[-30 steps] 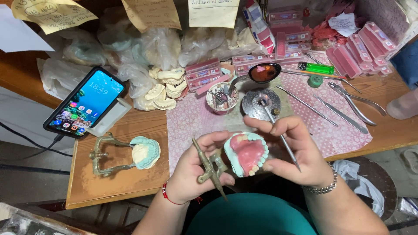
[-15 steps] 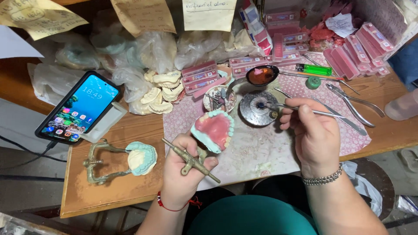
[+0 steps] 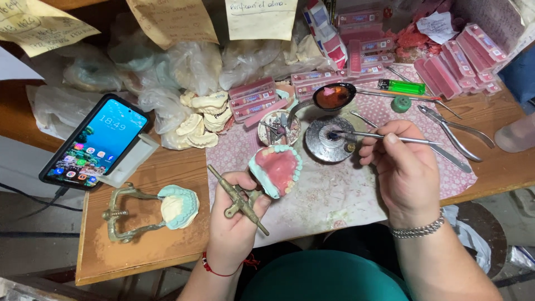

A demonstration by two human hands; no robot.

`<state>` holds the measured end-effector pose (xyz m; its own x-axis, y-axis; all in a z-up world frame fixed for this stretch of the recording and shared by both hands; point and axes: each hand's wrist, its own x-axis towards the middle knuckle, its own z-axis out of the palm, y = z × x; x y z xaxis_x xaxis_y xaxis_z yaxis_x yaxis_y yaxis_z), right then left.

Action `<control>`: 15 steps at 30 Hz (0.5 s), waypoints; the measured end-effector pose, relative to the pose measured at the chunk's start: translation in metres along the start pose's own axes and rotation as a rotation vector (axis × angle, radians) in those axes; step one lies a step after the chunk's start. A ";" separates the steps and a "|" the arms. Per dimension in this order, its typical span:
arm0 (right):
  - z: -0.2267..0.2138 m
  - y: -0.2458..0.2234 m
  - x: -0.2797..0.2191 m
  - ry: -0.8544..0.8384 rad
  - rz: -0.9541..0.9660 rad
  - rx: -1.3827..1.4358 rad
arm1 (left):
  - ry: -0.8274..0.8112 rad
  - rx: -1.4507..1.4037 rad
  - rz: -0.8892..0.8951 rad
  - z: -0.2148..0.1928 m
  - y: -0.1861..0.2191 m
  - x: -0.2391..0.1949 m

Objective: Shaping and applying material to a dental prosthesis model using a sculpting tool

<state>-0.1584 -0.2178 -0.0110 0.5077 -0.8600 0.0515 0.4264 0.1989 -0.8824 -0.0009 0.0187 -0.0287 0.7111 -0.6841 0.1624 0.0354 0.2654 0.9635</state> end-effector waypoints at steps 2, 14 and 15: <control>0.000 -0.010 0.004 -0.036 -0.010 0.019 | 0.002 0.022 0.004 -0.001 0.000 0.001; 0.013 -0.022 0.035 -0.021 -0.057 -0.122 | 0.033 -0.026 -0.061 0.000 0.002 0.001; 0.012 -0.021 0.035 -0.015 -0.049 -0.114 | 0.029 -0.048 -0.071 0.000 0.002 0.001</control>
<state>-0.1410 -0.2468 0.0151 0.5003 -0.8598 0.1019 0.3635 0.1018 -0.9260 -0.0006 0.0187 -0.0261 0.7258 -0.6824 0.0874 0.1194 0.2501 0.9608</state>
